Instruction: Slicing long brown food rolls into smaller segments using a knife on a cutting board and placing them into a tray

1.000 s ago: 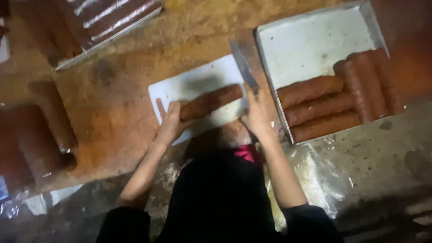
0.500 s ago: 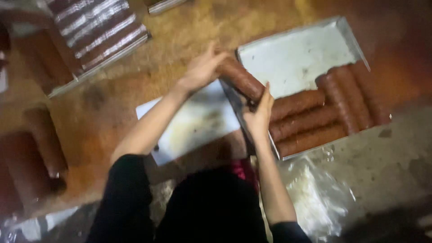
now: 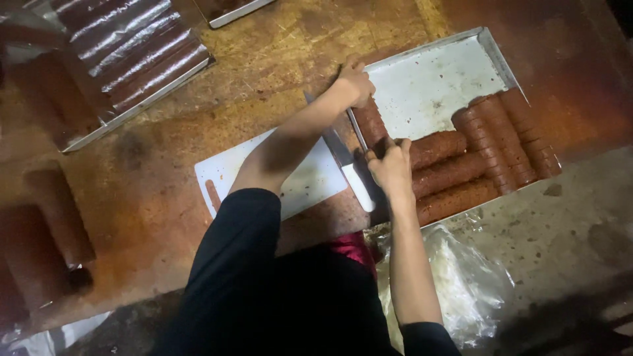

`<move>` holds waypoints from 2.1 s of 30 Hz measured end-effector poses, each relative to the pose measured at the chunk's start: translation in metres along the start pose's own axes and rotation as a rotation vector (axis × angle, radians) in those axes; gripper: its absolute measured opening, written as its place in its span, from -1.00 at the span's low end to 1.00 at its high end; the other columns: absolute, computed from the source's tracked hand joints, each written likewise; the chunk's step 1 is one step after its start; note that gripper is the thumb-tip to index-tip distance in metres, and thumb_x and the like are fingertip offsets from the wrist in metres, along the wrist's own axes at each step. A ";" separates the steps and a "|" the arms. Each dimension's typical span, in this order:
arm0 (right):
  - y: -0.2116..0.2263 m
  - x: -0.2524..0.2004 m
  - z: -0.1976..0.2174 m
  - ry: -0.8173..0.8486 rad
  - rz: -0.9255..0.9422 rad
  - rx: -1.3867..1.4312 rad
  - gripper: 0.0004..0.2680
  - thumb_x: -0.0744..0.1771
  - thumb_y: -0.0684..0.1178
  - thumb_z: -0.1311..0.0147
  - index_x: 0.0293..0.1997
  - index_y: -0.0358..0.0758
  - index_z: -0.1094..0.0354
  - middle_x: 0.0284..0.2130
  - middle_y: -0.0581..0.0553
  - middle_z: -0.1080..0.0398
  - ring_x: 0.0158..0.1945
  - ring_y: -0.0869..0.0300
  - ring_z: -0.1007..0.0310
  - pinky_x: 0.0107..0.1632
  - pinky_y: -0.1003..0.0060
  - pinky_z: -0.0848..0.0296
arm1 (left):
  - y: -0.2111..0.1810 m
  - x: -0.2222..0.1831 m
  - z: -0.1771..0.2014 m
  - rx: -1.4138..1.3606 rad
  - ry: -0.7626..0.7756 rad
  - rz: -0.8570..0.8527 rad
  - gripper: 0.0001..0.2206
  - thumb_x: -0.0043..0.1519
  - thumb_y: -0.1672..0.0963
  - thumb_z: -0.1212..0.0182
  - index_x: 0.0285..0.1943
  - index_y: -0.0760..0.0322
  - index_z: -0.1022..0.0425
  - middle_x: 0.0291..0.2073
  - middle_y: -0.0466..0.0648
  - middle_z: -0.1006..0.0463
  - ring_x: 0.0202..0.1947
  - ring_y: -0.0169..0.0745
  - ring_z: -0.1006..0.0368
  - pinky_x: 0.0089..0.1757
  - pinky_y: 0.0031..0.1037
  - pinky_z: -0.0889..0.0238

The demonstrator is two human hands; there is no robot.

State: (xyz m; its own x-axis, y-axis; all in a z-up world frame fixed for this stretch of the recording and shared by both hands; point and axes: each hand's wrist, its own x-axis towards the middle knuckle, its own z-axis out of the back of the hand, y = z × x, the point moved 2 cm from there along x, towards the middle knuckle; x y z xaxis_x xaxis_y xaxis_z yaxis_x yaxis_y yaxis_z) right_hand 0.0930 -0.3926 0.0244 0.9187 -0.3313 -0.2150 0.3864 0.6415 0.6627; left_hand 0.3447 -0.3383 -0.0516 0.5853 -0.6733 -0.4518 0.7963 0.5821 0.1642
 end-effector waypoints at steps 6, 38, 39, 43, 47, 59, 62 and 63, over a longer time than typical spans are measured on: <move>-0.025 -0.045 -0.018 -0.158 0.334 0.061 -0.56 0.31 -0.06 -0.12 0.34 -0.25 -0.16 0.15 -0.49 -0.10 0.21 -0.39 -0.24 0.31 -0.06 -0.18 | 0.014 -0.129 -0.013 -0.442 -0.371 -0.091 -0.17 0.13 0.32 -0.06 0.62 -0.17 0.02 0.60 0.01 0.23 0.56 0.20 0.51 0.36 0.31 0.57; 0.064 -0.161 -0.163 0.695 0.206 0.925 -0.85 0.35 -0.10 -0.09 -0.05 -0.25 -0.52 -0.54 -0.10 -0.50 -0.57 0.32 -0.40 -0.56 0.47 -0.28 | 0.092 -0.630 -0.277 -1.292 -1.163 1.059 -0.72 0.23 0.04 -0.16 0.10 0.09 -0.49 -0.03 -0.18 -0.54 -0.01 -0.28 -0.44 0.09 -0.36 -0.29; 0.062 -0.154 -0.184 0.693 0.204 0.926 -0.85 0.35 -0.10 -0.09 -0.05 -0.25 -0.52 -0.54 -0.10 -0.50 -0.57 0.32 -0.40 -0.56 0.47 -0.28 | 0.073 -0.596 -0.251 -1.292 -1.161 1.058 -0.72 0.23 0.04 -0.16 0.10 0.09 -0.49 -0.03 -0.18 -0.54 -0.01 -0.28 -0.44 0.09 -0.36 -0.29; 0.048 -0.152 -0.230 1.089 0.242 1.179 -0.55 0.46 0.22 0.22 0.53 -0.17 0.01 0.10 -0.36 -0.42 0.21 -0.13 -0.40 0.22 -0.12 -0.33 | -0.029 -0.491 -0.154 -1.940 -1.105 0.664 -0.22 0.02 -0.15 -0.33 0.45 -0.02 -0.16 -0.04 -0.26 -0.45 -0.07 -0.59 -0.44 0.01 -0.73 -0.35; 0.032 -0.130 -0.223 0.648 0.083 0.830 -0.47 0.45 0.21 0.11 0.55 -0.30 0.11 0.36 -0.38 -0.15 0.38 -0.21 -0.16 0.44 -0.07 -0.07 | -0.066 -0.450 -0.147 -1.749 -0.953 0.146 -0.30 0.40 0.16 0.05 0.65 0.33 0.40 0.40 0.68 0.04 0.44 0.67 0.12 0.29 0.24 0.14; 0.037 -0.092 -0.080 0.150 0.165 1.097 -0.80 0.36 -0.24 -0.13 0.09 -0.39 -0.43 -0.22 -0.15 -0.49 -0.13 0.25 -0.53 0.15 0.41 -0.41 | -0.097 -0.404 -0.151 -2.266 -0.709 0.544 -0.28 0.22 -0.05 -0.26 0.58 0.12 -0.14 0.48 0.15 -0.21 0.48 0.09 -0.09 0.36 -0.09 0.06; -0.095 -0.057 -0.089 -0.116 0.489 0.813 -0.68 0.30 -0.26 -0.28 0.17 -0.29 -0.36 0.03 -0.25 -0.43 0.12 0.13 -0.44 0.29 0.17 -0.36 | -0.091 -0.393 -0.161 -2.306 -0.805 0.330 -0.23 0.19 0.03 -0.27 0.57 0.44 -0.07 0.48 0.35 -0.09 0.50 0.32 0.03 0.38 0.01 0.21; -0.087 -0.072 -0.060 -0.116 0.483 0.811 -0.68 0.30 -0.26 -0.28 0.17 -0.29 -0.36 0.03 -0.25 -0.43 0.12 0.13 -0.44 0.29 0.17 -0.36 | -0.092 -0.381 -0.177 -2.310 -0.798 0.332 -0.23 0.19 0.03 -0.27 0.57 0.44 -0.07 0.48 0.35 -0.09 0.50 0.32 0.03 0.38 0.01 0.21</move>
State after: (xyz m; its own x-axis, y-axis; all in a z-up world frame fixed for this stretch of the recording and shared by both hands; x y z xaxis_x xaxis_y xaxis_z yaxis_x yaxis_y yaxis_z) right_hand -0.0022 -0.3831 -0.0610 0.9338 -0.2501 0.2559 -0.2474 0.0657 0.9667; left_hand 0.0218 -0.0549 -0.0498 0.9507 -0.1529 -0.2699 -0.3075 -0.3503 -0.8847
